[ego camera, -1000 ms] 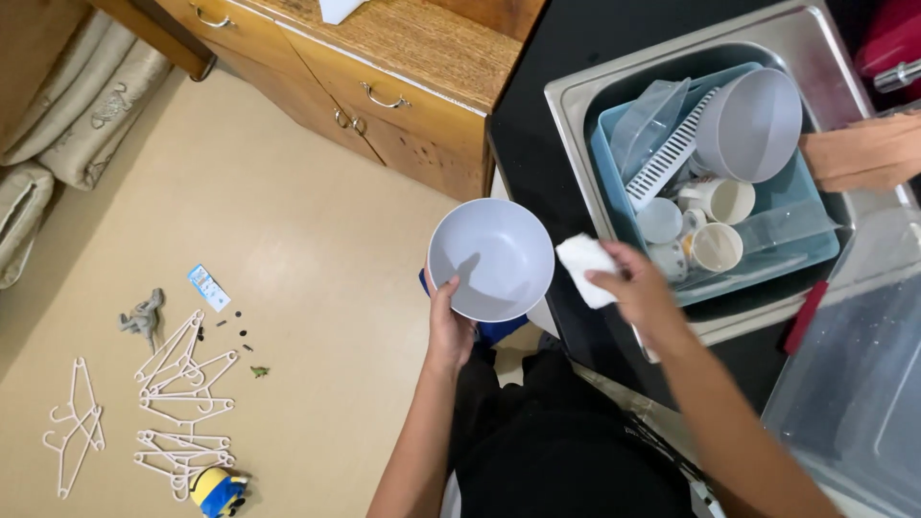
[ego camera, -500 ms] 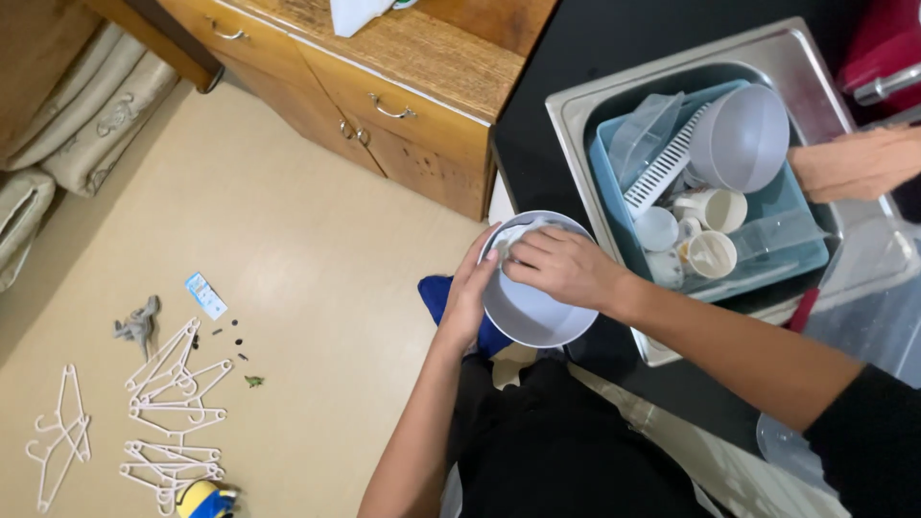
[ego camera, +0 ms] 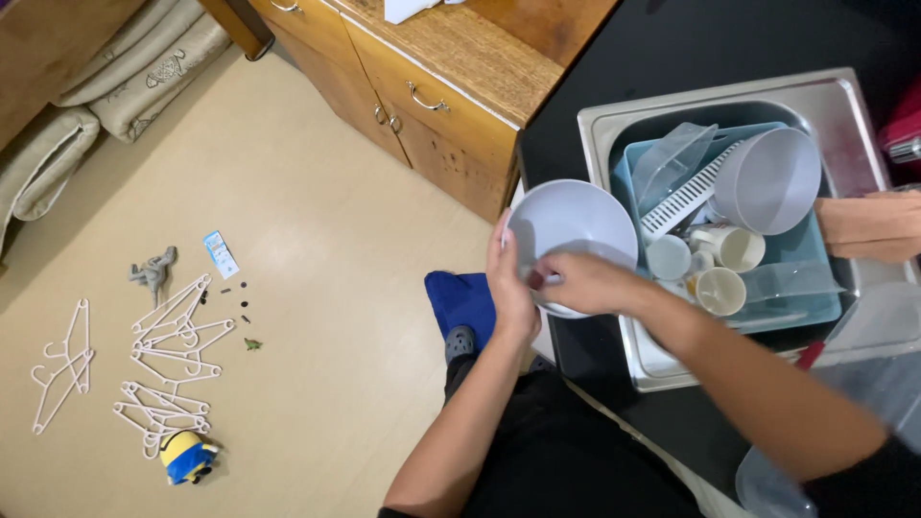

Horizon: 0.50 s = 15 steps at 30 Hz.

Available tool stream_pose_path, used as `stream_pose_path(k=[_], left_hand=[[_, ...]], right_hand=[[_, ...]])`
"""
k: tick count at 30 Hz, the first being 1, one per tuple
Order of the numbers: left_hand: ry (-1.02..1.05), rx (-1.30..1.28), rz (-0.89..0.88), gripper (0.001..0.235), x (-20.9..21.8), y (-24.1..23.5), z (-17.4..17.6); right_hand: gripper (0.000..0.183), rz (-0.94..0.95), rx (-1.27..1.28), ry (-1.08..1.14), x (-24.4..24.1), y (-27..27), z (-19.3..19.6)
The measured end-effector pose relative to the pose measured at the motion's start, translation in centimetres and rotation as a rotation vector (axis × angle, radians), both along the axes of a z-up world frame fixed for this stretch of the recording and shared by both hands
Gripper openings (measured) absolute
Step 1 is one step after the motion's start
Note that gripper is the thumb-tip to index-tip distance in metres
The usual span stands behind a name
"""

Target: Drying washed plates and bowls with a cloth and placing them into a dish rack.

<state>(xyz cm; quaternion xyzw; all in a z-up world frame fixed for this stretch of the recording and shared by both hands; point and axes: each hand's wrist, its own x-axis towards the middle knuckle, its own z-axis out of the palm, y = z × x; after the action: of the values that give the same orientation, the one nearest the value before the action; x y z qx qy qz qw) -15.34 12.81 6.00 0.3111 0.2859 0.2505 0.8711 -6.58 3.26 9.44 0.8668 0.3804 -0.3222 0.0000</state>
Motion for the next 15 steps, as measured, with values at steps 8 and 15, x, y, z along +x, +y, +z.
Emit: stream_pose_path(k=[8, 15], left_hand=[[-0.083, 0.254, -0.048, 0.056, 0.1, -0.9, -1.4], [-0.074, 0.129, -0.021, 0.058, 0.1, -1.0, 0.6]], right_hand=[[0.025, -0.015, 0.662, -0.528, 1.2, -0.8, -0.7], [0.025, -0.01, 0.027, 0.159, -0.8, -0.7, 2.5]])
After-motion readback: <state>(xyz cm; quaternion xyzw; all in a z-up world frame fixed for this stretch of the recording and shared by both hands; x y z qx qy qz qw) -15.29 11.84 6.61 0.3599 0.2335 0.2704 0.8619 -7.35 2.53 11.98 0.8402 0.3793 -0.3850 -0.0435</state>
